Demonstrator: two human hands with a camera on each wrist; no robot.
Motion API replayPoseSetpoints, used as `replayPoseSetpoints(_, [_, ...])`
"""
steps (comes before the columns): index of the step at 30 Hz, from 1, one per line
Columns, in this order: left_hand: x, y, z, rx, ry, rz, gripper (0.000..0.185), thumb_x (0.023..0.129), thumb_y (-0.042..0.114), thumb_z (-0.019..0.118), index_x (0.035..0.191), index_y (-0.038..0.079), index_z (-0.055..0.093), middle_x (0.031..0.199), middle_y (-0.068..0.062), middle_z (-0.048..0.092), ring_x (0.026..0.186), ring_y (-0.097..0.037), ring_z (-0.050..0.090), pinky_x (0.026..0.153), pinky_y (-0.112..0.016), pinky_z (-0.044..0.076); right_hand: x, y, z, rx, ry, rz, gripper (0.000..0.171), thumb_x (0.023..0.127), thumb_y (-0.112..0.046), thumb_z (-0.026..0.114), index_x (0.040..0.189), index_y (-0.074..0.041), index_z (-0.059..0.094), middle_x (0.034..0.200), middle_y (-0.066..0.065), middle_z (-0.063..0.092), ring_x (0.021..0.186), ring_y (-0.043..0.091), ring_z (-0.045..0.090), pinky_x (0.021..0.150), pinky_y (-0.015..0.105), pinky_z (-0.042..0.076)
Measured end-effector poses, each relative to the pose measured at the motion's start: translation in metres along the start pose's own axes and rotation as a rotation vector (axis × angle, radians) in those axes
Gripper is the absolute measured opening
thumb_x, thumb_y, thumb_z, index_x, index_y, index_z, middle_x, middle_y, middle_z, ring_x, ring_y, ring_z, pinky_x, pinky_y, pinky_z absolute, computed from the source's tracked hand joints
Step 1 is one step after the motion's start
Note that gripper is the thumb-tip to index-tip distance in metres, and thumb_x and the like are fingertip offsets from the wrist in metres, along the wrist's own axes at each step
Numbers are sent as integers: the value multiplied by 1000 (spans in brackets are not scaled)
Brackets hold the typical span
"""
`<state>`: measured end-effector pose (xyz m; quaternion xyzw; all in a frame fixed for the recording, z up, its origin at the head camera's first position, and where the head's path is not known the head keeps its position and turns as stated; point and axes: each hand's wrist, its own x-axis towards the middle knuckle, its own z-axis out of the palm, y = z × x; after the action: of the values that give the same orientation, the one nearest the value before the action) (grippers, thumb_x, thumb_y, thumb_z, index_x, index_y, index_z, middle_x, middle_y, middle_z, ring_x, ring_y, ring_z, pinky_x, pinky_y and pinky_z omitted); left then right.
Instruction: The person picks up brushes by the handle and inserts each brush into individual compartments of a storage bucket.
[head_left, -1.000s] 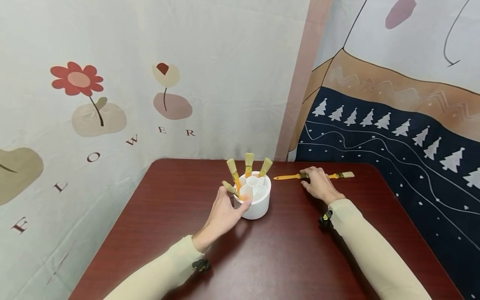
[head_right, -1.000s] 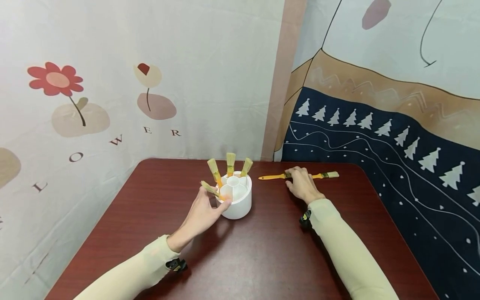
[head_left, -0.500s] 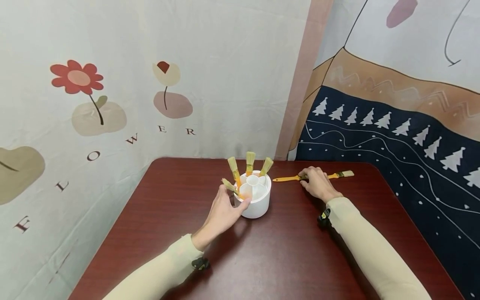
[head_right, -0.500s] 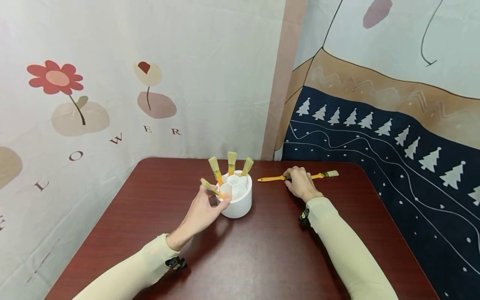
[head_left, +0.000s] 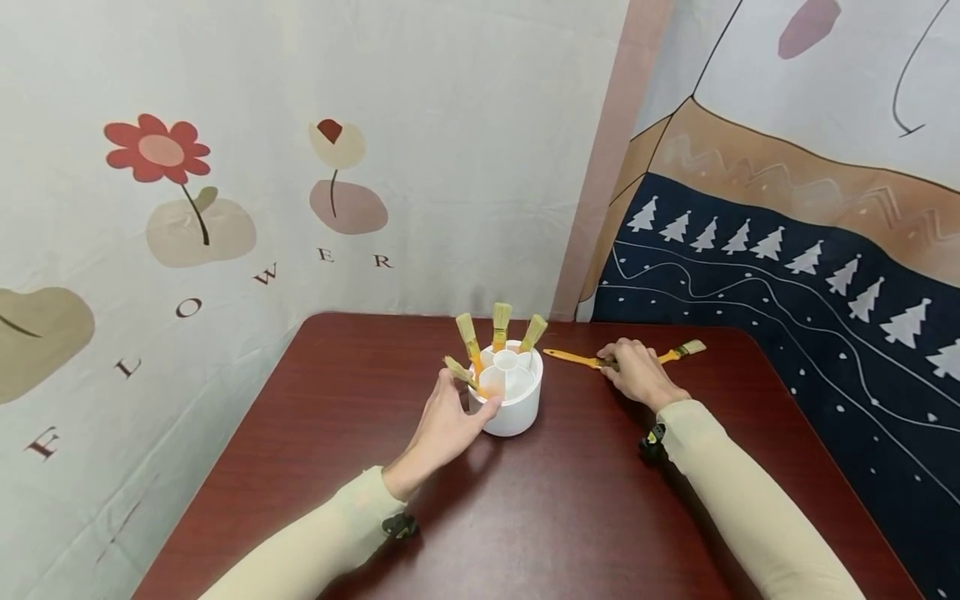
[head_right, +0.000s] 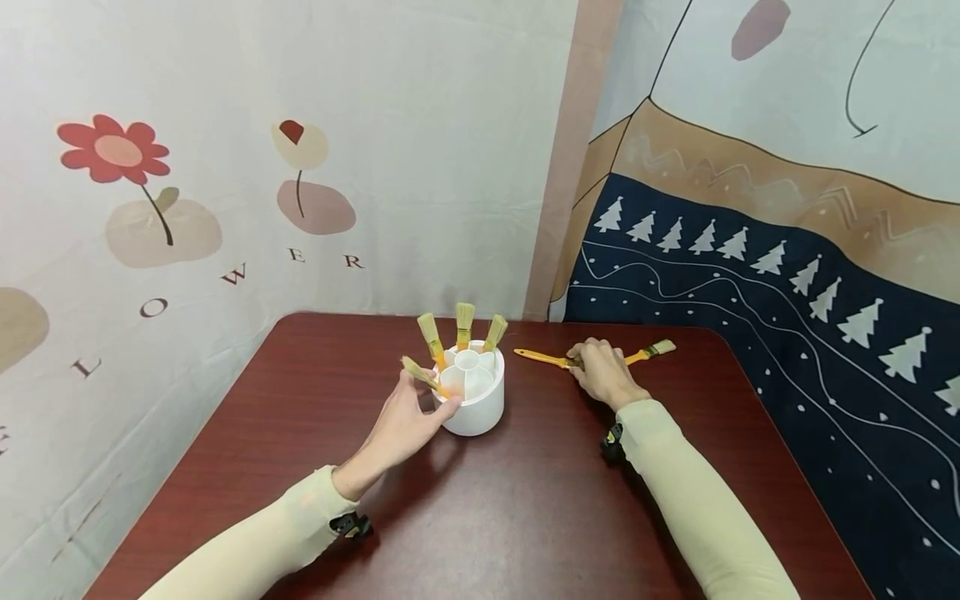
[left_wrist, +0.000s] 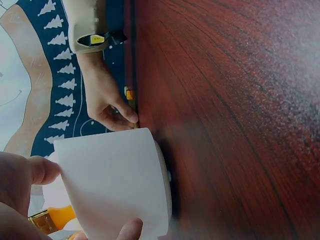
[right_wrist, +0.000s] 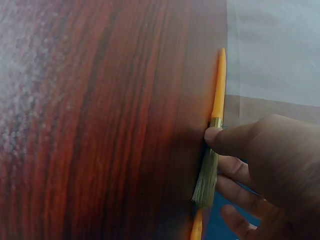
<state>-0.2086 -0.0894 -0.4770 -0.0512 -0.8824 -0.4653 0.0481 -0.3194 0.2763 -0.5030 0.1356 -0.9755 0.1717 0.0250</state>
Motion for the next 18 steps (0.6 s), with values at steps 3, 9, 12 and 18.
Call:
replayPoseSetpoints(3, [1,0,0,2,-2,-2,62,101,41,89,137,3,55,137,-20,69,125,-34,72,102,-46,57,-1,-1,0,-9,-8,-9,29,109,-9,80,136,0,82,130,22,78,124,44,70,109,65,56])
replayPoseSetpoints(9, [1,-1,0,6,-8,-5,63,101,42,89,137,3,55,138,-20,69,124,-34,72,101,-46,57,-3,-2,2,9,-1,-31,25,109,-11,80,132,-1,83,127,19,78,120,39,74,107,62,61])
replayPoseSetpoints(12, [2,-1,-1,7,-11,-6,63,101,41,89,137,3,54,138,-21,69,124,-35,72,101,-47,57,-3,-2,2,28,2,-39,23,109,-11,79,130,-1,83,127,19,79,120,38,75,109,62,62])
replayPoseSetpoints(18, [3,-1,-1,10,-16,-15,63,101,42,88,137,4,54,139,-20,70,123,-35,71,101,-47,57,-2,-5,1,57,-1,-22,18,109,-9,79,127,-4,82,127,17,81,121,36,77,111,60,64])
